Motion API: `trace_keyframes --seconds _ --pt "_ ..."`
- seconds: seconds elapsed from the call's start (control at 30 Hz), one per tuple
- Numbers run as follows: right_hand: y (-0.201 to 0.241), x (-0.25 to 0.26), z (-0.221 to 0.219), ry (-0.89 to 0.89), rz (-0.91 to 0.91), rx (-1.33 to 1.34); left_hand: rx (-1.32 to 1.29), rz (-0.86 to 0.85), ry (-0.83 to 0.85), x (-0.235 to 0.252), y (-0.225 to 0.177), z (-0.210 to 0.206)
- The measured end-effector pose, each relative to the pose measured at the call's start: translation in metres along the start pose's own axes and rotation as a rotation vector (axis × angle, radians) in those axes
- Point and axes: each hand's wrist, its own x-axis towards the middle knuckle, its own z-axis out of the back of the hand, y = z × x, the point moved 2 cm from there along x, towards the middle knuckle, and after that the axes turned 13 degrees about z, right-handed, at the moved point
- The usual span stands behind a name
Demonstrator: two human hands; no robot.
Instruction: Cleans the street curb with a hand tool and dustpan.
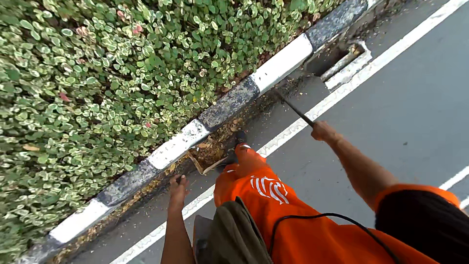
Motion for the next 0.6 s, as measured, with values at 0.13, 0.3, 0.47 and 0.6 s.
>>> trace_keyframes --seconds 0.13,0.3,0.47,0.6 --pt "0.080 0.023 -0.091 0.185 0.130 0.000 0.032 0.001 0.000 0.004 0.003 0.003" --pt "0.099 -0.040 -0.127 0.373 0.378 -0.119 0.089 -0.037 0.023 0.027 0.003 0.030" --pt "0.031 -0.099 -0.075 0.219 0.377 -0.252 -0.256 -0.024 0.162 0.068 0.019 0.068" --pt "0.074 -0.126 -0.075 0.155 0.215 -0.254 -0.533 0.021 0.111 0.111 0.052 0.108"
